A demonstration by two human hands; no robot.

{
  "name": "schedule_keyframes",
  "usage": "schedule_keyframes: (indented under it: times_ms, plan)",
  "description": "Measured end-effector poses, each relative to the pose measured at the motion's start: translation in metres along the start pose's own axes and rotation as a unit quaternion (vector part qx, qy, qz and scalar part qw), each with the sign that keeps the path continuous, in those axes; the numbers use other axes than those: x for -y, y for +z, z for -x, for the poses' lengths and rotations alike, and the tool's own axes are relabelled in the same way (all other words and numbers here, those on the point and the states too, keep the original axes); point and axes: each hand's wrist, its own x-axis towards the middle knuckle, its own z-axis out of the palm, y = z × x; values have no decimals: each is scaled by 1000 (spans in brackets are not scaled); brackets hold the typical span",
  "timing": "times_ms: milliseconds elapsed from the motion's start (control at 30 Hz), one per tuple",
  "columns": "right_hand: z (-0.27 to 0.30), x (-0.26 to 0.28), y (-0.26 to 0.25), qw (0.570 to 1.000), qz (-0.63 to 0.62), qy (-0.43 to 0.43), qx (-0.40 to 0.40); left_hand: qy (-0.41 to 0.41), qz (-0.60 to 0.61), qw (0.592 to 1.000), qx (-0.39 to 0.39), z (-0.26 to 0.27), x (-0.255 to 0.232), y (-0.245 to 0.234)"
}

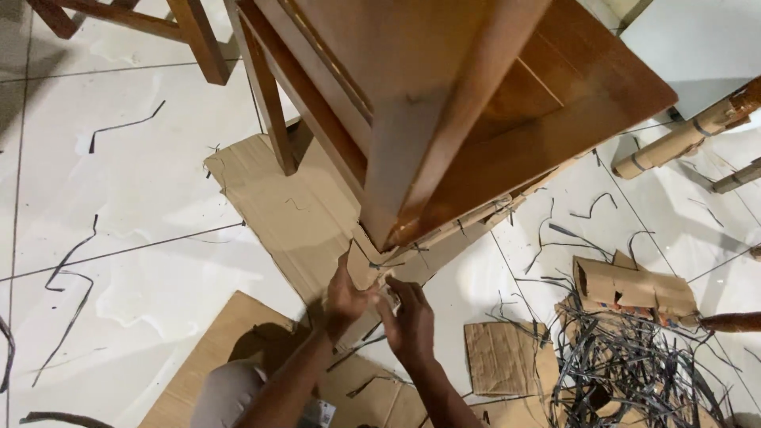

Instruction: Wrap the legs of a wooden chair with cardboard and plastic strips for protection.

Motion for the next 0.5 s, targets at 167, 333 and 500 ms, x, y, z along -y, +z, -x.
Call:
schedule_keyframes:
  times_ms: [167, 333, 500]
  plan:
    - [-12, 7, 36, 998, 58, 1, -12, 72, 31, 988, -131, -5, 5, 24]
    - [-37, 25, 49, 987, 78, -88, -107, 61, 28, 983, -169, -14, -54, 22]
    - [-40, 13, 46, 997, 33, -66, -36, -65, -87, 994, 2, -25, -109, -19]
